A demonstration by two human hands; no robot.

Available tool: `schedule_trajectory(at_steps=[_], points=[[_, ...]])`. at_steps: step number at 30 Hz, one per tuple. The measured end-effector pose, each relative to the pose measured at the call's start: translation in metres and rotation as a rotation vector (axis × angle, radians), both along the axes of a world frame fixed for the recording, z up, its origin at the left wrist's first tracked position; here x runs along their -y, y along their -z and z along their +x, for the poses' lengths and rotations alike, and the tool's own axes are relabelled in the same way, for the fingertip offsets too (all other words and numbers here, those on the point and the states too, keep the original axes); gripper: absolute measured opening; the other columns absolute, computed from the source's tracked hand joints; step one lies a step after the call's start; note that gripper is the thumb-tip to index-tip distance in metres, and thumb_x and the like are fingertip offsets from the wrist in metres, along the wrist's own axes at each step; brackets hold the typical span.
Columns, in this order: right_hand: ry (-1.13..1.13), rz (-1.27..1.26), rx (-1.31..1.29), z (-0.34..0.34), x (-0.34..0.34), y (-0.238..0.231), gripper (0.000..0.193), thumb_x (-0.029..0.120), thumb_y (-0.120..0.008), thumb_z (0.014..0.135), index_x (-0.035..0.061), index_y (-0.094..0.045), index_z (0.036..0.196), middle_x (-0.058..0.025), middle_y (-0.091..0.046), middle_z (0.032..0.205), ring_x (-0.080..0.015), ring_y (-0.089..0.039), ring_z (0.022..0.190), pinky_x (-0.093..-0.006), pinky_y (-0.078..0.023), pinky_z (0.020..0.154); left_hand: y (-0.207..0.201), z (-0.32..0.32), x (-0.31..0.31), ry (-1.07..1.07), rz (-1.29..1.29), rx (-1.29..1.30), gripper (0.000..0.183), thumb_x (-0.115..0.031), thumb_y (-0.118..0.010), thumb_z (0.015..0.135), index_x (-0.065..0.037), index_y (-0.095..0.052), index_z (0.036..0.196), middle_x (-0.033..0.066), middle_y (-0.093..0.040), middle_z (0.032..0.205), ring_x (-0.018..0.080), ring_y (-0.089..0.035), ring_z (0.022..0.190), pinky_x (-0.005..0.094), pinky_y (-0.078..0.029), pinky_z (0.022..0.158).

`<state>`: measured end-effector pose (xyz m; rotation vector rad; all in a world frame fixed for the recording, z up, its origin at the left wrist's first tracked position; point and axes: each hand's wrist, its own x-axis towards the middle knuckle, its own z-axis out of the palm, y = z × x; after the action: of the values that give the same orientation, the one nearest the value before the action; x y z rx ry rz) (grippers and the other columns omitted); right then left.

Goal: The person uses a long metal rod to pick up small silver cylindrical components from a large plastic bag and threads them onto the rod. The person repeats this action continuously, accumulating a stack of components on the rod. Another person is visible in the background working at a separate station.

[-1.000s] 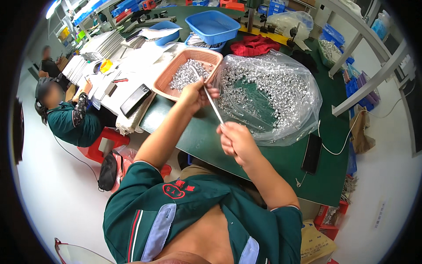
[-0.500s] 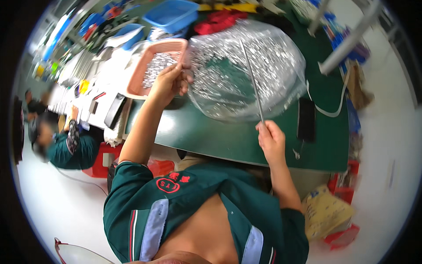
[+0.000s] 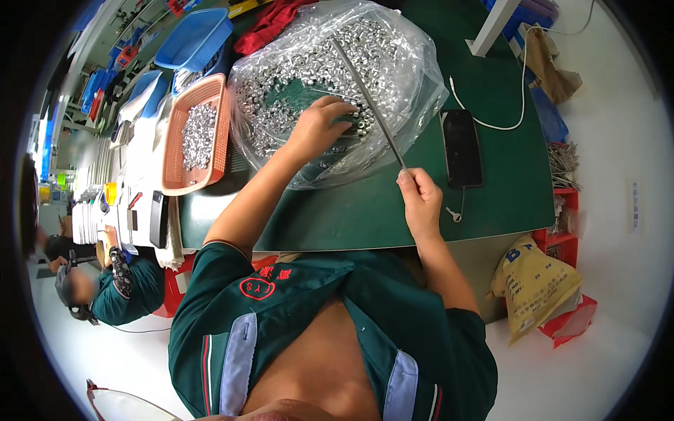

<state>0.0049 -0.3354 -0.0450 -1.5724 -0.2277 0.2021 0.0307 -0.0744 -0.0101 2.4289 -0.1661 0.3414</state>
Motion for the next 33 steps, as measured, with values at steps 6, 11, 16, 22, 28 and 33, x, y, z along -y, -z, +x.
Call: schedule_trajectory(at_steps=[6, 11, 16, 22, 28, 33], points=[[0.018, 0.064, -0.076, 0.0, 0.003, -0.002, 0.021, 0.016, -0.058, 0.094, -0.0004, -0.059, 0.082, 0.0038, -0.05, 0.068, -0.0023, -0.039, 0.062, -0.0201, -0.033, 0.055, 0.012, 0.024, 0.008, -0.028, 0.122, 0.016, 0.032, -0.01, -0.069, 0.076, -0.009, -0.066, 0.107, 0.0133, -0.061, 0.108, 0.0327, -0.059, 0.102, 0.0387, -0.048, 0.088], [0.019, 0.044, -0.047, 0.001, 0.001, -0.004, 0.019, 0.015, -0.058, 0.094, -0.0004, -0.059, 0.082, 0.004, -0.049, 0.067, -0.0022, -0.038, 0.061, -0.0202, -0.032, 0.054, 0.021, 0.033, 0.005, -0.024, 0.145, 0.104, 0.03, -0.01, -0.068, 0.075, -0.008, -0.066, 0.105, 0.0128, -0.062, 0.104, 0.0329, -0.06, 0.098, 0.0394, -0.049, 0.085], [0.006, 0.027, -0.043, 0.002, 0.001, -0.006, 0.02, 0.015, -0.059, 0.094, -0.0007, -0.059, 0.082, 0.0048, -0.047, 0.065, -0.002, -0.037, 0.06, -0.0202, -0.031, 0.053, 0.018, 0.031, 0.006, 0.011, 0.098, 0.0, 0.025, -0.01, -0.068, 0.076, -0.007, -0.065, 0.1, 0.0132, -0.061, 0.101, 0.0339, -0.061, 0.093, 0.0406, -0.05, 0.081], [0.0, -0.001, -0.031, 0.002, 0.0, -0.009, 0.02, 0.016, -0.06, 0.093, -0.0012, -0.059, 0.082, 0.0052, -0.045, 0.063, -0.0019, -0.037, 0.059, -0.0204, -0.031, 0.051, 0.01, 0.019, 0.006, 0.06, 0.16, -0.059, 0.026, -0.011, -0.068, 0.076, -0.007, -0.064, 0.102, 0.0123, -0.061, 0.1, 0.0341, -0.061, 0.09, 0.0409, -0.05, 0.079], [0.001, -0.027, 0.013, 0.002, -0.003, -0.012, 0.02, 0.016, -0.061, 0.093, -0.0011, -0.059, 0.083, 0.0053, -0.046, 0.063, -0.0019, -0.037, 0.059, -0.0204, -0.032, 0.051, 0.012, 0.02, 0.01, 0.059, 0.206, -0.023, 0.026, -0.011, -0.069, 0.077, -0.007, -0.064, 0.102, 0.0122, -0.061, 0.099, 0.0341, -0.062, 0.087, 0.0421, -0.05, 0.076], [0.004, -0.032, 0.024, 0.002, -0.003, -0.01, 0.02, 0.016, -0.061, 0.093, -0.001, -0.06, 0.084, 0.0054, -0.046, 0.063, -0.002, -0.038, 0.058, -0.0204, -0.032, 0.051, 0.017, 0.023, 0.005, 0.125, 0.231, -0.057, 0.021, -0.009, -0.068, 0.077, -0.005, -0.064, 0.097, 0.0137, -0.06, 0.096, 0.0346, -0.061, 0.086, 0.0429, -0.05, 0.076]])
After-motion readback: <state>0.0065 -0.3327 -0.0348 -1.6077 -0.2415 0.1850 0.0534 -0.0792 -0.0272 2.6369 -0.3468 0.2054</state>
